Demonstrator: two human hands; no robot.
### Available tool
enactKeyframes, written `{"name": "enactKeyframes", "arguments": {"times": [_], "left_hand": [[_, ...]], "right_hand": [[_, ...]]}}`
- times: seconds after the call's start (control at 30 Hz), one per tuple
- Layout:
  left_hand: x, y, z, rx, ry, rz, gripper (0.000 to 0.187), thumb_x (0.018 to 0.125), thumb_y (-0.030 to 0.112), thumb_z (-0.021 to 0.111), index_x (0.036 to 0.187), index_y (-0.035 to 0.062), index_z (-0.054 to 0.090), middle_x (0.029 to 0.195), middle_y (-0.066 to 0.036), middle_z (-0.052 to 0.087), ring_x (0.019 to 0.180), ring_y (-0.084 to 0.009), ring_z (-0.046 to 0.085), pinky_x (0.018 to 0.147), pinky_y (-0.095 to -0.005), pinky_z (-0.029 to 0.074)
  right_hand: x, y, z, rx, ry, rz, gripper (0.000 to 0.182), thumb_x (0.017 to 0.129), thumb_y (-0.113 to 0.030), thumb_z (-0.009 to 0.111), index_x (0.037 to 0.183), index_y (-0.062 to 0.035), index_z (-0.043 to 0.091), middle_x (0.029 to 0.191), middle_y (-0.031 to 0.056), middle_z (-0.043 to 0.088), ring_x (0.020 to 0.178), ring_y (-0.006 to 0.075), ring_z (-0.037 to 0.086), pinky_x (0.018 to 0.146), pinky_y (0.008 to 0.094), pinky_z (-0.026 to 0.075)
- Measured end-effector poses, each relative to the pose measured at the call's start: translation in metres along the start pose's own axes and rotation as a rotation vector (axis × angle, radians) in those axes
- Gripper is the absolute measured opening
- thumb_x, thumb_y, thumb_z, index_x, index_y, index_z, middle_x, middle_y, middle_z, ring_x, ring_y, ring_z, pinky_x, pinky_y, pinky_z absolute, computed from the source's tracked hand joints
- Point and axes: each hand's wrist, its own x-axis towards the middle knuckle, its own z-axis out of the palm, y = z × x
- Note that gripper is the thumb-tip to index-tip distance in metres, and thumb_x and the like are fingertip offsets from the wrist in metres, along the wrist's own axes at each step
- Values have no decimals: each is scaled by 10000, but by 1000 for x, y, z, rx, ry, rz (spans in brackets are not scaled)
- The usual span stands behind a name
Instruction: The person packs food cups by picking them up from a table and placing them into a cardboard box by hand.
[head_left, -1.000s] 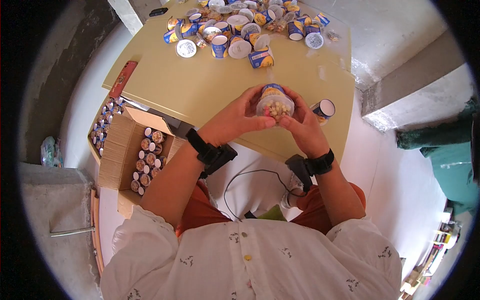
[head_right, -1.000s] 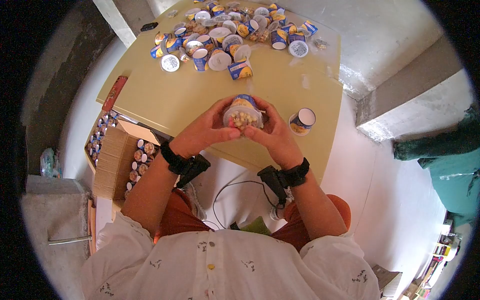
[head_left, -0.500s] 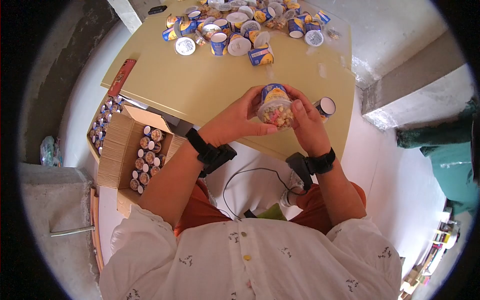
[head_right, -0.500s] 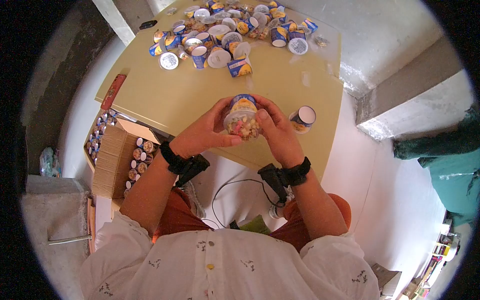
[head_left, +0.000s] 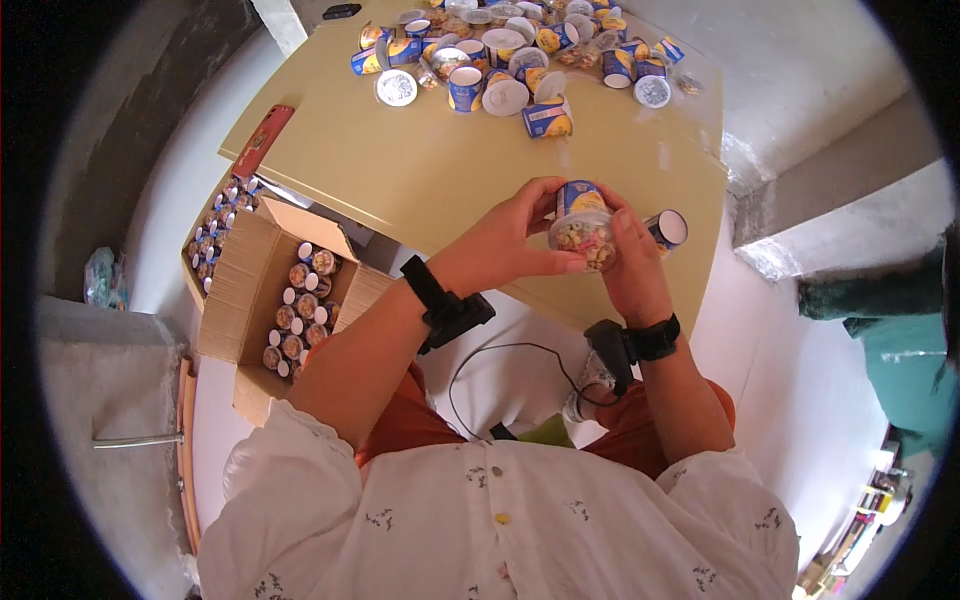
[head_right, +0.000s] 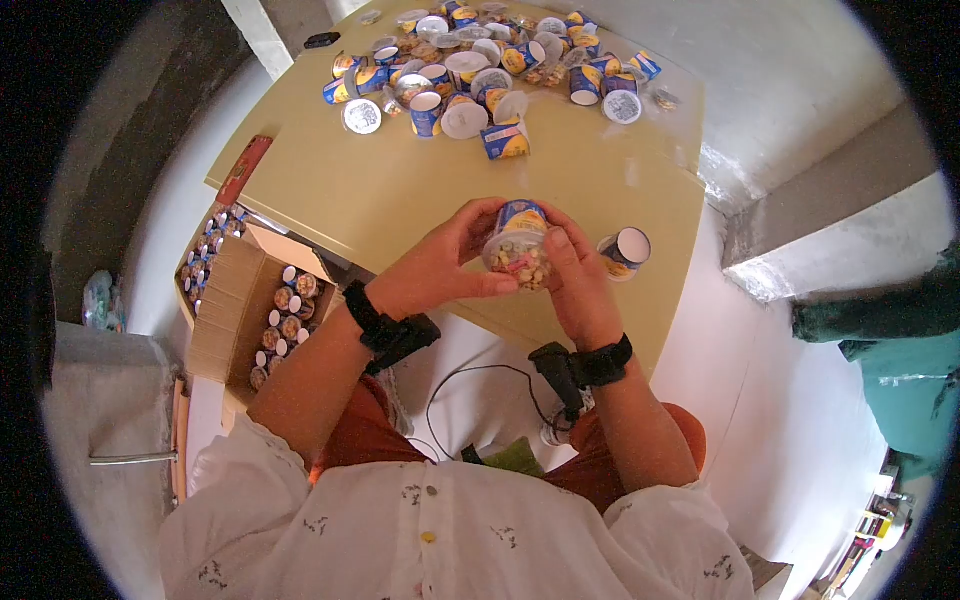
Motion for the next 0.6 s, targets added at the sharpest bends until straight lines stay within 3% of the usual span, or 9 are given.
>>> {"name": "enactKeyframes", "arguments": {"times": [0.27, 0.3, 0.37, 0.43, 0.53, 0.6], "left_hand": [[-1, 4, -2, -9, 41, -12, 863, 760, 207, 833, 1408, -23, 313, 1394, -127, 425, 1285, -205, 447, 1101, -348, 350], [0, 4, -2, -4, 51, 3, 839, 779, 248, 819, 1397, -33, 327, 1374, -138, 449, 1256, -211, 476, 1079, -346, 376], [-3, 7, -4, 4, 123, 7, 819, 798, 290, 804, 1386, -44, 341, 1353, -148, 472, 1228, -217, 504, 1057, -344, 401], [-5, 11, -7, -19, 195, 26, 818, 819, 399, 771, 1348, -83, 375, 1286, -164, 535, 1166, -219, 553, 999, -327, 448], [-20, 41, -7, -13, 293, 41, 820, 812, 484, 752, 1278, -115, 443, 1172, -164, 612, 1118, -208, 585, 947, -303, 473], [-30, 61, -11, 57, 282, 117, 820, 810, 538, 729, 1214, -133, 490, 1092, -167, 645, 1036, -194, 607, 888, -293, 487]], "right_hand": [[4, 5, 8, 86, 57, 13, 467, 1014, -280, 495, 1376, 11, 442, 1284, 118, 544, 1146, 191, 557, 978, 327, 466], [4, 8, 5, -321, 62, -111, 457, 1014, -267, 491, 1369, 16, 442, 1280, 127, 546, 1143, 197, 558, 979, 333, 465], [6, 16, -4, -650, 57, -199, 436, 1012, -244, 484, 1353, 25, 444, 1273, 144, 553, 1142, 218, 562, 984, 352, 463], [6, 15, -7, -531, -1, -157, 423, 1010, -244, 486, 1343, 15, 455, 1280, 150, 559, 1162, 236, 561, 1000, 372, 456], [9, 0, 21, -61, -65, -89, 455, 1002, -310, 504, 1353, -23, 465, 1329, 141, 546, 1227, 239, 536, 1049, 398, 441], [16, -9, 42, -74, -130, -99, 479, 998, -338, 505, 1358, -25, 460, 1347, 136, 534, 1243, 238, 526, 1063, 408, 435]]}}
